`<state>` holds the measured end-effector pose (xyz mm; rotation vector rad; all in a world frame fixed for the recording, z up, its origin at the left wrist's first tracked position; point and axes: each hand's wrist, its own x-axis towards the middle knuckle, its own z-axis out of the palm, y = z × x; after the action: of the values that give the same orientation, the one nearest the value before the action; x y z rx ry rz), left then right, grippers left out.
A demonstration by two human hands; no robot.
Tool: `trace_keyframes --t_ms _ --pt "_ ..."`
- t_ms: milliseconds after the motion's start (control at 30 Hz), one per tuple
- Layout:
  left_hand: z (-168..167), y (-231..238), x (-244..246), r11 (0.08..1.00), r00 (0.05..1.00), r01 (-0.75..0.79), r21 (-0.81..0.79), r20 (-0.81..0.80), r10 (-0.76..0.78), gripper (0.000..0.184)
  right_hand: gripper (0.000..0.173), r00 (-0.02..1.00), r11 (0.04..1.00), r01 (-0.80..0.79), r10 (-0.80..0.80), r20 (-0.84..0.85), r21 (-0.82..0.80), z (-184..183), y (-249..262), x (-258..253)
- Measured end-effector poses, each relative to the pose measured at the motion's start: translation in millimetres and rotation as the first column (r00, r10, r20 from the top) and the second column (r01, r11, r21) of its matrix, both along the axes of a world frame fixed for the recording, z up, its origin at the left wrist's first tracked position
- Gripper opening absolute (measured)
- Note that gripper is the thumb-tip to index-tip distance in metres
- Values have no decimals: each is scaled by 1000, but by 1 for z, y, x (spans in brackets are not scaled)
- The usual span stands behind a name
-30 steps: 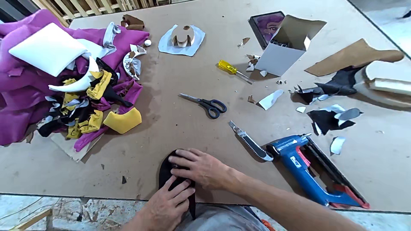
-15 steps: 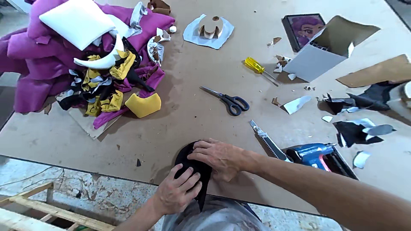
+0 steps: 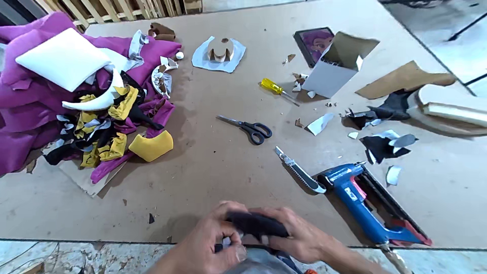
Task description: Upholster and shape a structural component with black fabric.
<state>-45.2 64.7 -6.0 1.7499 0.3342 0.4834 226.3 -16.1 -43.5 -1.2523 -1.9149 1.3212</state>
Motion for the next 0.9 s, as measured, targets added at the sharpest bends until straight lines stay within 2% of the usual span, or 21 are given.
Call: trace_keyframes --t_ms 33,67,100,133,200,233,300,367,400,433,467,567,633,700,767,833,900 --pt "17 17 3 992 996 84 -97 33 -81 46 31 972 990 87 -109 -208 -114 5 -7 1" --pt "30 30 6 986 991 121 -116 76 -113 48 27 903 971 125 -197 -381 -205 9 -13 2" --pt "39 38 7 996 993 67 -58 99 -61 48 24 821 954 144 -263 -506 -262 11 -20 2" --pt "47 42 9 995 992 -76 68 102 69 46 22 736 939 176 -326 -593 -297 12 -25 0" --pt "54 36 20 863 914 -404 303 165 370 38 22 596 898 290 -441 -671 -332 16 -34 -8" --pt "58 27 30 815 874 -486 316 191 447 33 23 546 869 363 -492 -679 -338 18 -36 -14" --pt "64 2 54 834 863 -505 224 154 481 29 37 493 807 515 -554 -671 -289 18 -34 -27" --pt "57 -17 79 866 875 -484 129 68 479 34 69 617 782 617 -551 -562 -89 16 -30 -38" --pt "51 -21 90 868 873 -489 93 49 486 45 86 683 773 634 -546 -485 21 13 -27 -42" --pt "47 -21 99 862 864 -503 58 52 500 58 96 724 755 646 -560 -403 112 12 -24 -46" --pt "45 -20 105 852 852 -522 25 66 520 64 99 735 726 665 -594 -327 175 13 -22 -49" --pt "49 -16 108 834 827 -542 -108 110 551 50 99 716 659 692 -679 -162 296 25 -25 -57" --pt "54 -17 105 816 806 -550 -179 143 574 37 99 716 654 688 -684 -142 314 35 -28 -61" --pt "59 -20 104 805 797 -533 -263 165 581 28 104 712 670 701 -675 -192 243 43 -33 -69" --pt "59 -23 104 763 750 -558 -326 195 632 13 105 726 713 683 -639 -254 159 49 -37 -72" --pt "54 -23 98 751 728 -551 -365 229 646 8 96 744 731 664 -627 -229 157 54 -43 -64" --pt "48 -17 82 775 776 -466 -427 223 590 13 69 704 645 702 -691 -163 301 58 -46 -44"
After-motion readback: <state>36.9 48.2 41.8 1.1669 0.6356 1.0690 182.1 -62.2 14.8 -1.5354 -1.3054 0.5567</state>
